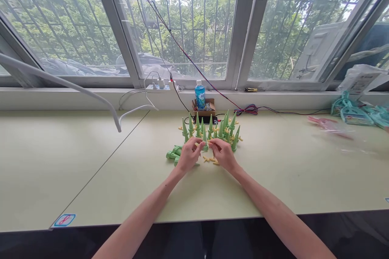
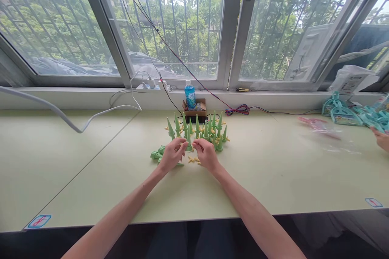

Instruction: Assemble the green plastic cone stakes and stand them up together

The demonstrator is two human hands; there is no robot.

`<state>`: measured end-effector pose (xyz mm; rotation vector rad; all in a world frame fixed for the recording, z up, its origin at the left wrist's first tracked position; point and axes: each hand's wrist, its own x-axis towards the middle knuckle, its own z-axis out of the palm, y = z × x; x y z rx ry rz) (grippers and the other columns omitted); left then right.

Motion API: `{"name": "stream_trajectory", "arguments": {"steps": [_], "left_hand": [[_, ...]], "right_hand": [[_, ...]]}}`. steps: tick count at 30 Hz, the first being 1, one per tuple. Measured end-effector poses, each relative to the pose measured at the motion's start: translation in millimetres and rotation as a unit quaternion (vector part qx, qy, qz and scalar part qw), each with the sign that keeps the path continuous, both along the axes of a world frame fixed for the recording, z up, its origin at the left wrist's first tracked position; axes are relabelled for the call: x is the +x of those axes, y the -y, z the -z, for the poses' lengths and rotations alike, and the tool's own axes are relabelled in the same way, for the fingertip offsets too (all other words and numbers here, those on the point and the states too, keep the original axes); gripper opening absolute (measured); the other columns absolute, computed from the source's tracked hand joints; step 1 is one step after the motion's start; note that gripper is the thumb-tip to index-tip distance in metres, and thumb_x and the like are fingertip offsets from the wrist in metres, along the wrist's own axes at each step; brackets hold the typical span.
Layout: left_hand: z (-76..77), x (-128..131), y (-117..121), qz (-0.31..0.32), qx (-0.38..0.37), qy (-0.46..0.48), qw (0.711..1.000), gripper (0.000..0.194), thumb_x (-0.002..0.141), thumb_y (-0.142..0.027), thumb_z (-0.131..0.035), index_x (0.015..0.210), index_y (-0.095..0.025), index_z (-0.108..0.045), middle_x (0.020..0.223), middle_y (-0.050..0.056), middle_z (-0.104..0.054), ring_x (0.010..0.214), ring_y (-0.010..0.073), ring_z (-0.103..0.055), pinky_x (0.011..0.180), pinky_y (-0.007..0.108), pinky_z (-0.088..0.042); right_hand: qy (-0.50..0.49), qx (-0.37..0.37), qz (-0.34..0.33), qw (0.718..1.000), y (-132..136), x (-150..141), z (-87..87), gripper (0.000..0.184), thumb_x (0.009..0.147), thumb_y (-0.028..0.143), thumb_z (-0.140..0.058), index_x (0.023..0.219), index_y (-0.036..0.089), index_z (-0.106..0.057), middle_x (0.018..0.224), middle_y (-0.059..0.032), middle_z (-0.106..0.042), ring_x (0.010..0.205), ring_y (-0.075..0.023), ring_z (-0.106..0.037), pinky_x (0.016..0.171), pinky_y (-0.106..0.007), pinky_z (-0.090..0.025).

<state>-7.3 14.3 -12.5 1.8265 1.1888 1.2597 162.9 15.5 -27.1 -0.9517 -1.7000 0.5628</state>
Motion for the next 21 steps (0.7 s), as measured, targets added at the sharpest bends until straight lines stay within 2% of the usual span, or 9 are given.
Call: {"name": "stream_trajectory", "arguments": {"steps": [2, 5, 9, 16, 21], "left_hand": [[-2.2, -0.1, 1.0, -0.018, -0.005, 0.014, 1.000, 0.033, 0.086, -0.051, -0.055, 0.085, -0.019, -0.059, 0.078, 0.002, -0.061, 0.049, 0.0102, -0.053, 0.045, 0.022, -0.039], [-3.6, -1.4, 1.2, -0.051, -0.006, 0.006, 0.999, 0.042, 0.087, -0.053, -0.053, 0.063, -0.018, -0.050, 0.051, -0.003, -0.051, 0.042, 0.0098, -0.046, 0.046, 0.022, -0.036], [-1.0, -0.9, -0.3, -0.050, -0.022, 0.006, 0.998, 0.052, 0.091, -0.051, -0.045, 0.051, -0.018, -0.044, 0.043, -0.003, -0.045, 0.036, 0.0086, -0.042, 0.045, 0.023, -0.035], [2.9, 1.5, -2.3, 0.036, -0.127, 0.104, 0.986, 0.033, 0.087, -0.050, -0.052, 0.077, -0.018, -0.051, 0.055, -0.004, -0.052, 0.038, 0.0089, -0.046, 0.035, 0.020, -0.034], [-3.8, 2.6, -2.0, 0.062, -0.215, 0.182, 0.958, 0.040, 0.082, -0.056, -0.060, 0.086, -0.019, -0.045, 0.061, -0.001, -0.059, 0.044, 0.0115, -0.054, 0.036, 0.021, -0.042]], "right_hand": [[-0.005, -0.001, 0.007, 1.000, 0.8, -0.2, -1.4, 0.029, 0.094, 0.040, -0.049, 0.089, 0.017, -0.065, 0.073, -0.0049, -0.063, 0.056, -0.0145, -0.054, 0.052, -0.026, -0.046], [-0.005, 0.005, 0.017, 1.000, 1.6, 0.2, -2.3, 0.028, 0.095, 0.040, -0.049, 0.093, 0.017, -0.065, 0.079, -0.0058, -0.064, 0.056, -0.0139, -0.055, 0.053, -0.026, -0.047], [0.004, 0.023, 0.015, 1.000, 1.4, 0.5, -1.7, 0.027, 0.096, 0.038, -0.047, 0.094, 0.018, -0.065, 0.087, -0.0068, -0.064, 0.056, -0.0123, -0.054, 0.054, -0.026, -0.048], [0.014, 0.055, 0.018, 0.998, -1.7, 1.9, 0.6, 0.023, 0.097, 0.033, -0.047, 0.095, 0.019, -0.065, 0.093, -0.0065, -0.062, 0.053, -0.0100, -0.053, 0.054, -0.025, -0.047], [0.020, 0.070, 0.014, 0.997, -2.1, 2.1, 1.7, 0.022, 0.097, 0.032, -0.047, 0.095, 0.020, -0.065, 0.094, -0.0068, -0.063, 0.055, -0.0109, -0.054, 0.054, -0.025, -0.047]]}}
